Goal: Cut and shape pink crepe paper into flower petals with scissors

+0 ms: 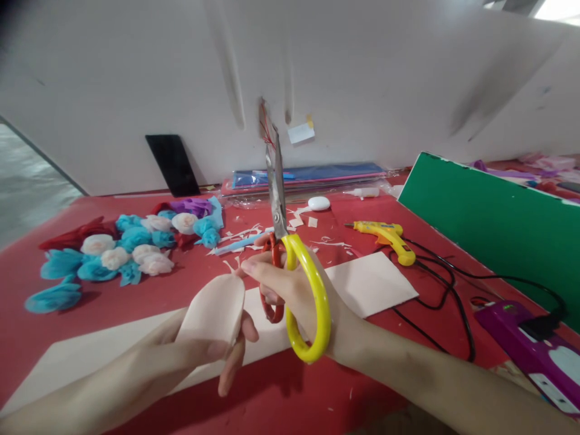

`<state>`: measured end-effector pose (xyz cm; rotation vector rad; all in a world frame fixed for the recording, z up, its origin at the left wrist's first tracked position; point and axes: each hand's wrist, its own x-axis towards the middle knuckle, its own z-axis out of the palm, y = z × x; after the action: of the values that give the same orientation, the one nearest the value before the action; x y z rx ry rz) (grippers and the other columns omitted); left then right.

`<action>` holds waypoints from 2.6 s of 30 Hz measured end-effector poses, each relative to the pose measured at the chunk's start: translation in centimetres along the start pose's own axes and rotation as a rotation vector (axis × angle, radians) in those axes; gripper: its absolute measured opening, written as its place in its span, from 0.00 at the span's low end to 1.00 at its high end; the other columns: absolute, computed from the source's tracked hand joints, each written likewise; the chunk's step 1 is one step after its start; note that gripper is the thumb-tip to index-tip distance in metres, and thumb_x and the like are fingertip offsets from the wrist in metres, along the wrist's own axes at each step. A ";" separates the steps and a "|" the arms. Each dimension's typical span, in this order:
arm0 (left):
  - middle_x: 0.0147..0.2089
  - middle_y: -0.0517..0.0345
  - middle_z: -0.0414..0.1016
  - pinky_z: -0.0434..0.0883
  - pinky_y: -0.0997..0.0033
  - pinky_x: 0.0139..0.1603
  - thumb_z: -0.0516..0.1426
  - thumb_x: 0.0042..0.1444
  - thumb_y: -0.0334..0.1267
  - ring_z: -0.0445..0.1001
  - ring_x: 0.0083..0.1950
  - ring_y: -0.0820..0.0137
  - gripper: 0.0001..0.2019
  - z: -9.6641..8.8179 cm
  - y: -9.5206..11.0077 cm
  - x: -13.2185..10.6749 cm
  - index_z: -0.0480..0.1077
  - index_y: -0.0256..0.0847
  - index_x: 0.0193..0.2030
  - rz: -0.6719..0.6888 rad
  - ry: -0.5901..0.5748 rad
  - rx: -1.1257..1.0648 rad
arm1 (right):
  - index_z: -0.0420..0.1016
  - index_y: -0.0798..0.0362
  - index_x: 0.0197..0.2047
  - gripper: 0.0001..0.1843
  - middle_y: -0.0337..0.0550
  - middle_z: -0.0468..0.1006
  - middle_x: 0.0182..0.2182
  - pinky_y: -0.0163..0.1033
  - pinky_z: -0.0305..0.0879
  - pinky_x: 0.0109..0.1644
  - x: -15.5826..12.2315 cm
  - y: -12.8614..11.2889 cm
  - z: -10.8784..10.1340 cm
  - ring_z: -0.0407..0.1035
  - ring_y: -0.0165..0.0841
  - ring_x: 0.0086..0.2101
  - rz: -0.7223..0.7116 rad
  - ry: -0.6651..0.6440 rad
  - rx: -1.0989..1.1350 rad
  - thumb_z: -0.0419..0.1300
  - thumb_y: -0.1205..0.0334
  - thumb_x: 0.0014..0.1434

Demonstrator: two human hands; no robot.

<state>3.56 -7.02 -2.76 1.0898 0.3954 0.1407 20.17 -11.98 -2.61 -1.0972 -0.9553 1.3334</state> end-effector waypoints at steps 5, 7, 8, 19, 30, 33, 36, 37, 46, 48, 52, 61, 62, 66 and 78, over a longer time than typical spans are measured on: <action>0.26 0.58 0.71 0.65 0.68 0.43 0.53 0.55 0.32 0.68 0.32 0.70 0.07 0.2 -0.1 -0.1 0.70 0.37 0.40 -0.004 0.004 0.023 | 0.64 0.53 0.23 0.16 0.31 0.56 0.15 0.36 0.53 0.23 -0.2 -0.3 -0.1 0.55 0.25 0.16 0.014 -0.049 -0.123 0.56 0.52 0.57; 0.25 0.59 0.71 0.65 0.68 0.43 0.54 0.54 0.32 0.68 0.31 0.70 0.07 0.2 0.0 -0.1 0.70 0.37 0.40 -0.005 0.004 0.031 | 0.69 0.53 0.28 0.14 0.31 0.57 0.15 0.35 0.53 0.23 -0.3 -0.4 -0.1 0.56 0.25 0.17 0.013 -0.029 -0.174 0.57 0.51 0.57; 0.25 0.59 0.71 0.65 0.68 0.43 0.54 0.55 0.32 0.68 0.32 0.70 0.07 0.1 0.0 -0.1 0.70 0.37 0.39 -0.005 0.006 0.036 | 0.70 0.52 0.31 0.13 0.32 0.59 0.15 0.35 0.53 0.24 -0.3 -0.4 -0.1 0.57 0.26 0.17 0.019 -0.026 -0.191 0.57 0.51 0.56; 0.35 0.51 0.74 0.64 0.62 0.46 0.43 0.60 0.52 0.71 0.40 0.62 0.23 -0.3 -0.8 0.5 0.71 0.36 0.42 0.139 -0.052 -0.256 | 0.64 0.51 0.34 0.06 0.32 0.65 0.13 0.34 0.51 0.22 -0.5 -0.5 -0.1 0.63 0.29 0.17 0.076 -0.181 -0.047 0.55 0.58 0.58; 0.36 0.59 0.74 0.67 0.74 0.42 0.63 0.47 0.33 0.72 0.39 0.70 0.11 -0.6 -0.6 0.5 0.72 0.41 0.39 0.075 0.088 -0.095 | 0.70 0.50 0.36 0.05 0.36 0.72 0.31 0.32 0.58 0.30 -0.3 -1.2 0.3 0.66 0.27 0.30 -0.148 -0.058 -0.144 0.59 0.66 0.53; 0.36 0.60 0.75 0.67 0.74 0.40 0.64 0.47 0.33 0.72 0.39 0.69 0.08 0.0 -0.5 0.2 0.71 0.40 0.35 0.157 0.288 0.040 | 0.73 0.51 0.32 0.09 0.35 0.65 0.21 0.34 0.57 0.28 -0.2 -0.9 0.0 0.61 0.27 0.24 -0.130 0.012 -0.198 0.57 0.56 0.57; 0.33 0.61 0.74 0.67 0.74 0.39 0.62 0.49 0.35 0.71 0.38 0.70 0.06 0.5 -0.2 0.2 0.70 0.40 0.34 0.209 0.416 0.124 | 0.72 0.52 0.27 0.14 0.33 0.58 0.16 0.33 0.56 0.25 -0.1 -0.6 -0.2 0.55 0.25 0.20 -0.132 0.033 -0.165 0.55 0.52 0.58; 0.33 0.62 0.74 0.67 0.75 0.39 0.62 0.50 0.35 0.71 0.37 0.70 0.06 0.5 -0.1 0.2 0.69 0.40 0.34 0.215 0.436 0.132 | 0.71 0.52 0.28 0.12 0.33 0.60 0.18 0.32 0.56 0.25 -0.2 -0.6 -0.1 0.56 0.25 0.20 -0.136 0.038 -0.167 0.57 0.53 0.57; 0.29 0.62 0.72 0.65 0.75 0.36 0.57 0.53 0.43 0.68 0.34 0.71 0.08 -0.4 -0.8 0.6 0.71 0.40 0.31 0.262 0.496 0.086 | 0.68 0.54 0.31 0.05 0.33 0.65 0.23 0.30 0.57 0.22 -0.4 -1.0 0.4 0.56 0.22 0.20 -0.164 0.091 -0.185 0.60 0.62 0.53; 0.32 0.59 0.74 0.66 0.72 0.40 0.52 0.57 0.46 0.70 0.37 0.68 0.13 -0.6 -0.9 0.6 0.71 0.40 0.32 0.224 0.415 -0.095 | 0.69 0.54 0.30 0.05 0.33 0.64 0.23 0.30 0.58 0.23 -0.3 -0.8 0.2 0.56 0.23 0.21 -0.144 0.086 -0.190 0.60 0.61 0.54; 0.39 0.54 0.75 0.67 0.68 0.44 0.53 0.56 0.40 0.72 0.42 0.64 0.11 -0.7 -0.5 0.5 0.72 0.38 0.40 0.076 0.219 -0.170 | 0.69 0.53 0.31 0.04 0.34 0.63 0.20 0.33 0.60 0.24 -0.2 -0.4 0.0 0.59 0.26 0.22 -0.072 -0.004 -0.100 0.57 0.62 0.55; 0.34 0.60 0.75 0.67 0.77 0.39 0.64 0.47 0.34 0.71 0.36 0.73 0.06 -0.6 -0.3 0.6 0.71 0.38 0.32 0.130 0.313 0.034 | 0.72 0.51 0.32 0.05 0.36 0.67 0.21 0.33 0.57 0.25 -0.3 -0.9 0.4 0.58 0.25 0.21 -0.060 -0.011 -0.198 0.57 0.60 0.56; 0.32 0.60 0.75 0.68 0.77 0.38 0.63 0.47 0.34 0.71 0.35 0.74 0.06 -0.5 -0.3 0.6 0.70 0.38 0.31 0.140 0.335 0.051 | 0.72 0.51 0.33 0.07 0.35 0.66 0.20 0.34 0.59 0.27 -0.3 -0.8 0.3 0.59 0.26 0.21 -0.066 0.025 -0.187 0.56 0.58 0.57; 0.29 0.62 0.73 0.68 0.76 0.36 0.62 0.50 0.38 0.70 0.32 0.74 0.07 -0.3 -0.2 0.5 0.68 0.39 0.31 0.215 0.453 0.129 | 0.68 0.50 0.36 0.10 0.34 0.66 0.22 0.34 0.62 0.27 0.1 -0.5 0.3 0.61 0.26 0.21 -0.099 0.084 -0.073 0.58 0.52 0.56; 0.28 0.60 0.79 0.70 0.81 0.34 0.57 0.54 0.39 0.75 0.32 0.72 0.09 0.0 0.3 0.2 0.76 0.41 0.27 0.221 0.369 0.409 | 0.65 0.53 0.30 0.06 0.31 0.65 0.24 0.25 0.65 0.24 -0.9 -0.4 1.4 0.63 0.20 0.22 -0.099 0.048 -0.115 0.61 0.67 0.52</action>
<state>3.81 -6.85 -2.57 1.5166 0.6520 0.4773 18.87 -12.80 -1.85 -1.1490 -1.0479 1.1790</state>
